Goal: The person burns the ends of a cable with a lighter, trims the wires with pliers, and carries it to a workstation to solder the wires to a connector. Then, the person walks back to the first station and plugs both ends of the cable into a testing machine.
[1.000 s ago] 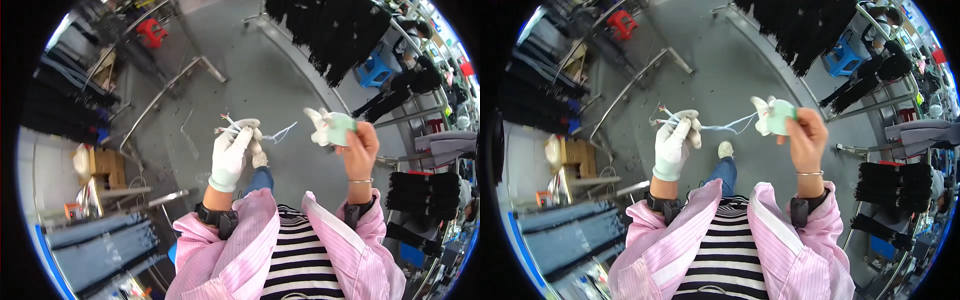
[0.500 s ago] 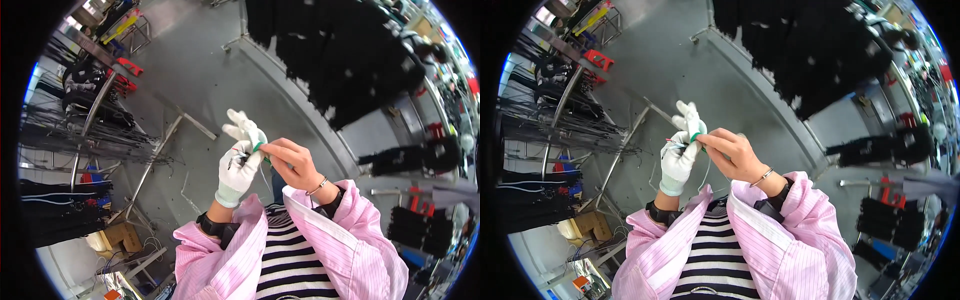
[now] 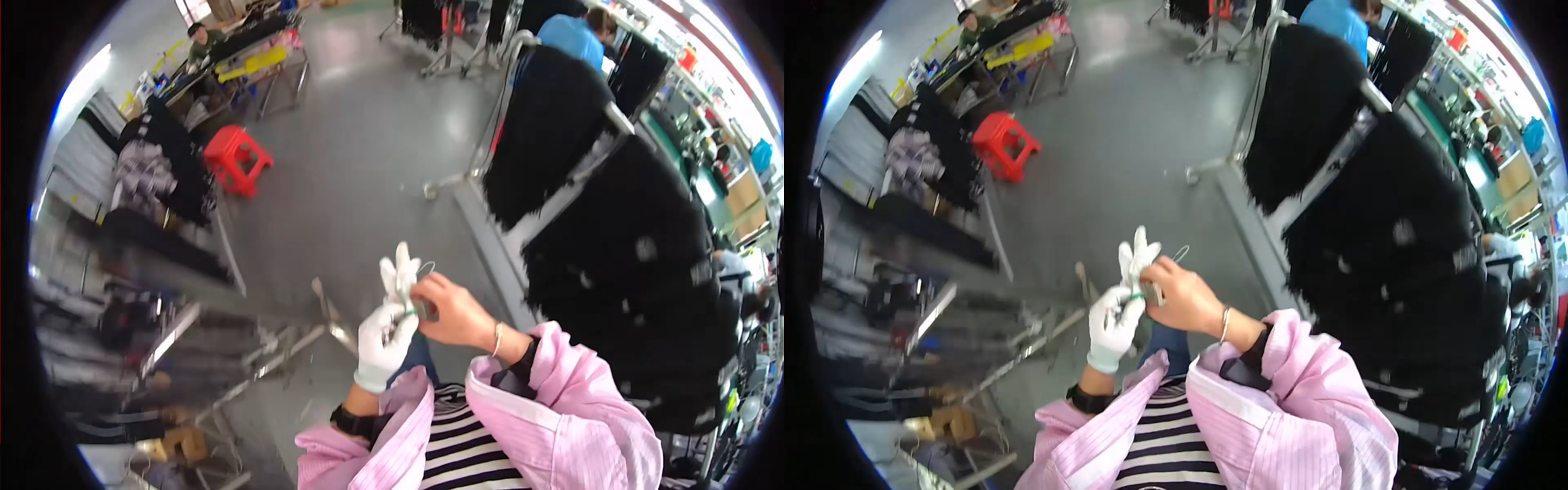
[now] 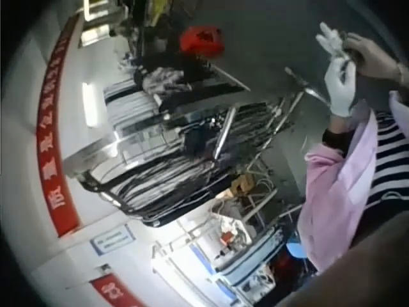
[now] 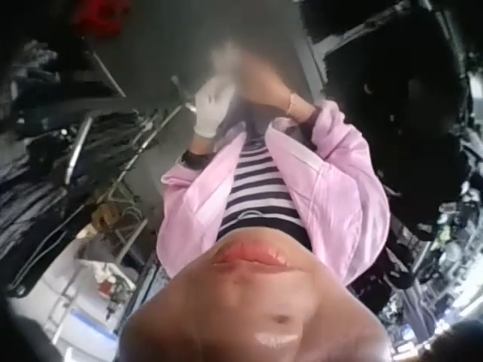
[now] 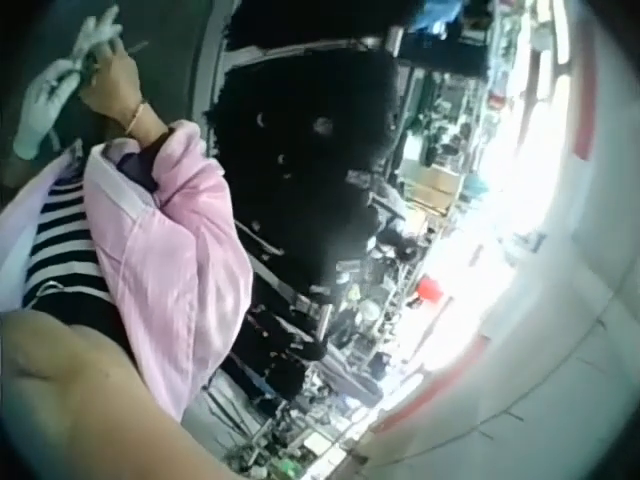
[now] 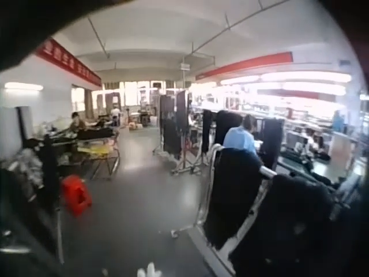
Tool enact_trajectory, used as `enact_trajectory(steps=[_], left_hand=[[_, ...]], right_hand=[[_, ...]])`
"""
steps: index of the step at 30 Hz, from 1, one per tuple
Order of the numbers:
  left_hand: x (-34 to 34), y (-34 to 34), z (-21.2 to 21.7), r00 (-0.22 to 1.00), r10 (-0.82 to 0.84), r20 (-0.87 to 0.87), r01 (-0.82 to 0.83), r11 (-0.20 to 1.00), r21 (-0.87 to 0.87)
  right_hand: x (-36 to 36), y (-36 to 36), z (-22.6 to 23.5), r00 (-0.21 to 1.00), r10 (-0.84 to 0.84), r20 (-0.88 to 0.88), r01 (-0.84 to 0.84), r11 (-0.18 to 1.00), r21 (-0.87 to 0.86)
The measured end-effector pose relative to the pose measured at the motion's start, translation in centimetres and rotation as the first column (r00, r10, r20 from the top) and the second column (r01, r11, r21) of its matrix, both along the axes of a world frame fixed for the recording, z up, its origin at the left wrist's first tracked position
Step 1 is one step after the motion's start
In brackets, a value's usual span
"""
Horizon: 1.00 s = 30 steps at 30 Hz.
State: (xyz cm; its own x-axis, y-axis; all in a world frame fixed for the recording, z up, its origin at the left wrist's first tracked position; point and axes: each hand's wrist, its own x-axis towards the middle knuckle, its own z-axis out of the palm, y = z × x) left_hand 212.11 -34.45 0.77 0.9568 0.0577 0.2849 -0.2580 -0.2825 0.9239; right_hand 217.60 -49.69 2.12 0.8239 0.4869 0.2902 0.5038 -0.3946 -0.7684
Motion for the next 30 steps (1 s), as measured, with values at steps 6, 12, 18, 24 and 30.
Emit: enact_trajectory(steps=[6, 12, 18, 24, 30], left_hand=[[22.5, 5.7, 1.1, 1.0, -0.03, -0.004, 0.03, 0.998, -0.048], [43.6, 11.8, 0.8, 0.991, 0.095, -0.096, -0.093, 0.995, 0.023], [69.6, 12.2, 2.0, 0.96, -0.028, 0.278, -0.049, 0.963, 0.264], [90.4, 17.7, 5.1, 0.865, -0.165, 0.474, -0.02, 0.932, 0.361], [112.1, 24.8, 1.5, 0.942, 0.074, 0.327, -0.133, 0.978, 0.162]], right_hand=[[22.0, 5.9, -0.7, 0.998, 0.05, 0.034, -0.05, 0.999, 0.002], [44.7, 8.1, -1.5, 0.913, -0.371, 0.169, 0.365, 0.928, 0.07], [65.0, 11.9, 2.1, 0.865, 0.058, -0.499, -0.002, 0.994, 0.112], [92.0, 16.2, 3.6, 0.552, 0.48, -0.682, 0.547, 0.409, 0.73], [111.0, 23.1, 4.0, 0.832, 0.131, -0.538, 0.231, 0.801, 0.552]])
